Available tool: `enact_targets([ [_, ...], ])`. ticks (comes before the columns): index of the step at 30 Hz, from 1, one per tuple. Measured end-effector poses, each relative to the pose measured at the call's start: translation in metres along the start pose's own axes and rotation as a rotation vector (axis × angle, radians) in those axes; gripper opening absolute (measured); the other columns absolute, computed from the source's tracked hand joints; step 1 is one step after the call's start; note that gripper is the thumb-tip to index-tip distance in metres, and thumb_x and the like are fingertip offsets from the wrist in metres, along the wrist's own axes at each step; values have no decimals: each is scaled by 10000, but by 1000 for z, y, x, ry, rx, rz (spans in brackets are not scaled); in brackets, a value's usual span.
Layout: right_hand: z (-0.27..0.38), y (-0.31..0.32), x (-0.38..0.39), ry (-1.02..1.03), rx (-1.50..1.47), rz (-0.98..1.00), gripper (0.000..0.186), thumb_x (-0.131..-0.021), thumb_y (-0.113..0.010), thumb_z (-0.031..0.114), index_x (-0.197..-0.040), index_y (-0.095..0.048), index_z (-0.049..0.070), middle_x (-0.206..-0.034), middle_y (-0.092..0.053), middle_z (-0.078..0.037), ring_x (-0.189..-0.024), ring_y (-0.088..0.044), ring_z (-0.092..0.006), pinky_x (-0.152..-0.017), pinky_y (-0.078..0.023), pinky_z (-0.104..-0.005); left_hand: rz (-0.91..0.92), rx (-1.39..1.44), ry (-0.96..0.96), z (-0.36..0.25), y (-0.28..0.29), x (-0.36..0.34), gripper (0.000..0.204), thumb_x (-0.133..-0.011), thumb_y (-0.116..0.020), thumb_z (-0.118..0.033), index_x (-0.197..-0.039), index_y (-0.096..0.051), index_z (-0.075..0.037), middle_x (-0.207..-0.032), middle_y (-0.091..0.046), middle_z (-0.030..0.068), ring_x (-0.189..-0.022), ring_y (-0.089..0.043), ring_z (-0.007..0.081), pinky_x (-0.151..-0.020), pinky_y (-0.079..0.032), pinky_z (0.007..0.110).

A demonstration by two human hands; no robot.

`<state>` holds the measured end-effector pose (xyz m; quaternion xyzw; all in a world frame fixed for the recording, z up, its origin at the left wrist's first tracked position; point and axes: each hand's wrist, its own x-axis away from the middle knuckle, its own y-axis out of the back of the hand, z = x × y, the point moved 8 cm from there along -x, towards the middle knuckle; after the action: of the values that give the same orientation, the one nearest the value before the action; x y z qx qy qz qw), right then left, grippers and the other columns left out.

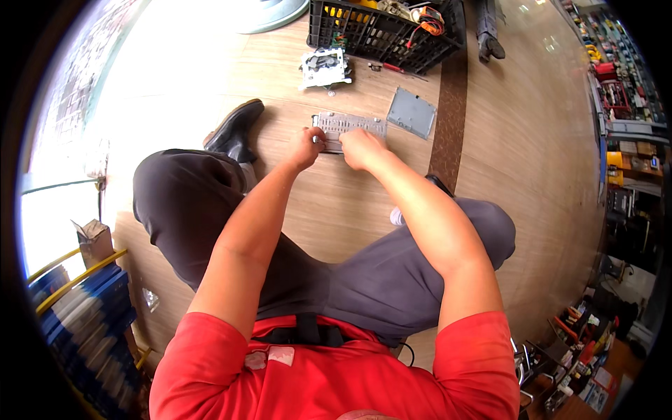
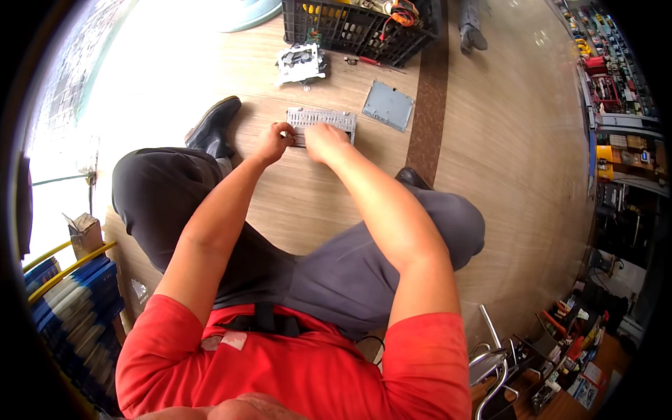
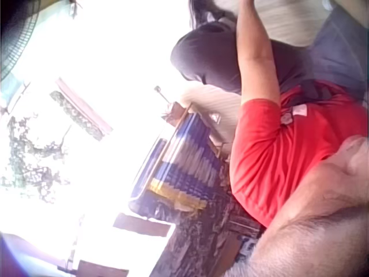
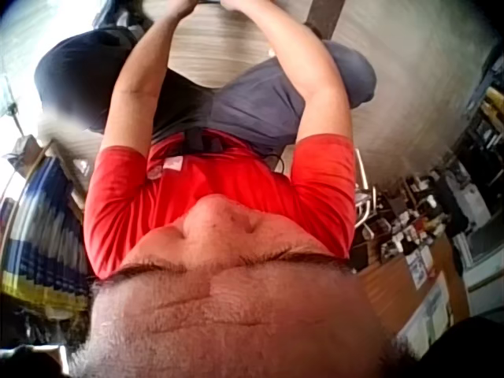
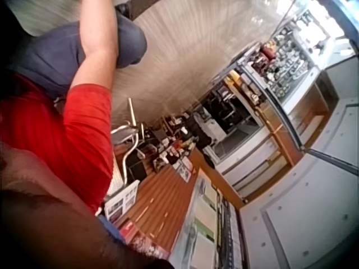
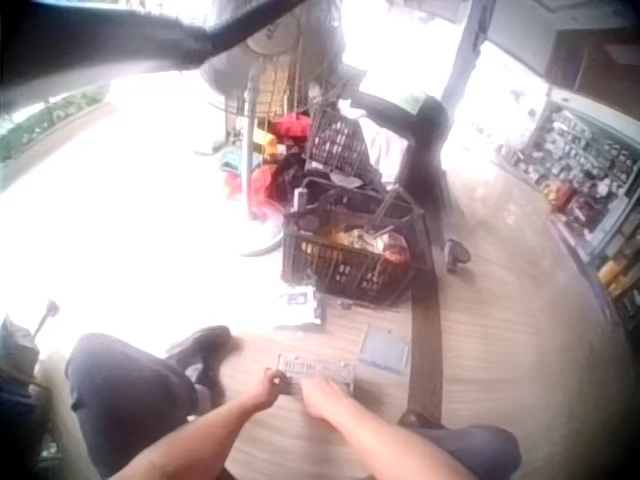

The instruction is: The person sits on the floor and uses a screwdriver to work on the metal chassis of an electronic device, removing a small circuit board and manipulating internal wires.

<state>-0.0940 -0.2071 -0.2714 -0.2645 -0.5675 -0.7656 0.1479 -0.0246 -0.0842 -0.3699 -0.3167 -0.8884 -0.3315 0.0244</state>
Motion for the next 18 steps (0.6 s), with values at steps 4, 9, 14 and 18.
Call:
enact_targets([
  [4,-8,-13,3,-37,-112,0,252,-960,-500,204,-1055,-691,69,-1095,-690,-182,-1039,-653,-373,-885,-526,-473,2,12,10,-3,2,1,168,-769,-772,-158,-926,-718,-132,-1000,-657,181,-961,-642,360,-858,-515,441],
  [9,-1,-20,-2,75,-188,-38,280,-968,-499,226,-1067,-690,47,-1068,-691,-206,-1032,-649,-384,-905,-515,-472,-3,-12,1,-4,3,2,176,-771,-768,-166,-937,-720,-134,-1017,-661,187,-971,-642,364,-858,-514,442],
  [14,0,-21,0,58,-223,-72,295,-949,-513,236,-1020,-705,23,-1076,-690,-228,-1044,-661,-381,-913,-530,-477,9,-9,12,-2,2,1,179,-776,-765,-173,-945,-718,-136,-1027,-662,183,-980,-640,364,-859,-512,444],
  [18,2,-17,3,50,-219,-66,303,-948,-521,242,-1026,-704,13,-1080,-690,-229,-1046,-661,-379,-914,-531,-474,18,-8,20,0,1,1,175,-779,-760,-168,-946,-717,-136,-1032,-659,182,-982,-639,366,-862,-511,444],
])
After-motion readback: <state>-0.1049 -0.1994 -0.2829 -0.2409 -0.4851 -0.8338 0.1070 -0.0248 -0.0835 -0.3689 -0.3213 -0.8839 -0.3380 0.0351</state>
